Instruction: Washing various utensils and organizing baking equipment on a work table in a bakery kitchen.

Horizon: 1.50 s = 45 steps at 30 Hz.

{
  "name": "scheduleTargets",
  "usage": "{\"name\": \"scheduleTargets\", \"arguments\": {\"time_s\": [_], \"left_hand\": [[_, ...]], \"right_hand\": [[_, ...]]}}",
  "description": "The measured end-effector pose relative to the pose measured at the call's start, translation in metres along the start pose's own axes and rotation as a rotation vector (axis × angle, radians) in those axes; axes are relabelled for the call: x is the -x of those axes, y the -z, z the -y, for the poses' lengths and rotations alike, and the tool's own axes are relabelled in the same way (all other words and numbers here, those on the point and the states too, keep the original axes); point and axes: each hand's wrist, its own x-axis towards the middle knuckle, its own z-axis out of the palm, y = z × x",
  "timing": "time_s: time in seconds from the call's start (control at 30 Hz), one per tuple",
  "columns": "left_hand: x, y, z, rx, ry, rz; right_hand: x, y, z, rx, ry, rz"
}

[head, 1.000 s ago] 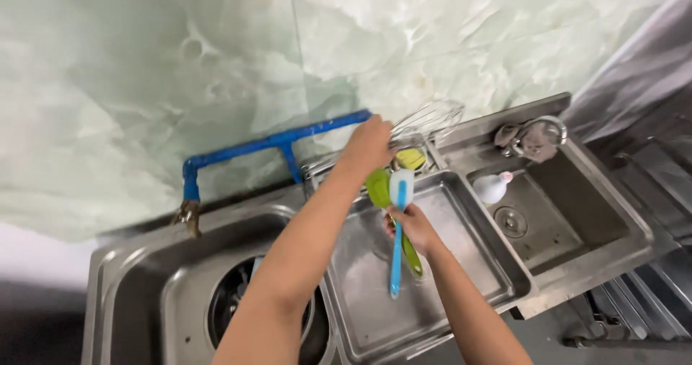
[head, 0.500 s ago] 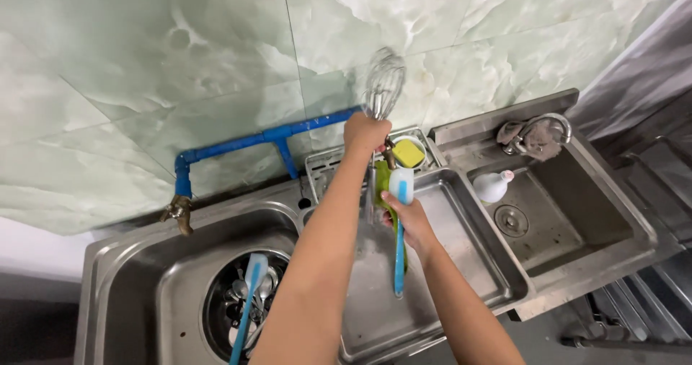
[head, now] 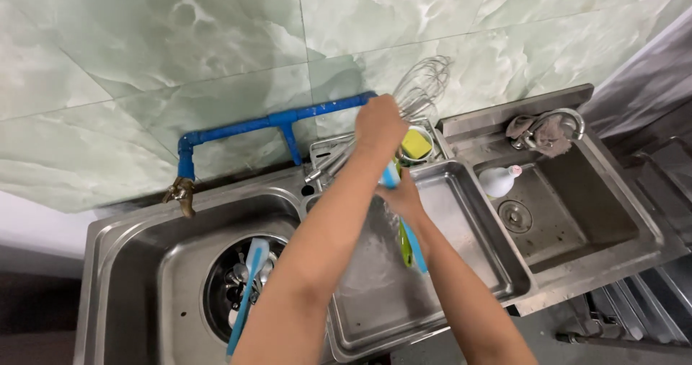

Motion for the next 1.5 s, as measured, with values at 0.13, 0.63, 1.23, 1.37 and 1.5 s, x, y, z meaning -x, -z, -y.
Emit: {"name": "scheduleTargets", "arguments": {"time_s": [0.13, 0.63, 1.23, 1.37, 1.5], "left_hand": [[-0.007, -0.030, 0.009, -0.041, -0.013, 0.043], [-0.026, -0.023, 0.042, 0.018, -0.571, 0.098], [0.106, 0.130, 0.120, 0.162, -0.465, 0.228], [0.204, 0.189, 0.207, 0.152, -0.200, 0.513], [0.272, 0.192, 0.296, -0.141, 0.239, 0.789]], "right_hand": [[-0.032, 0.002, -0.035, -0.037, -0.449, 0.139], [-0.023, 0.021, 0.020, -0.860, -0.709, 0.340], [0.104, -0.137, 0.080, -0.938, -0.780, 0.504], [0.176, -0.234, 0.068, -0.885, -0.821, 0.432], [0.207, -0.299, -0.022, -0.740, -0.967, 0.420]]}}
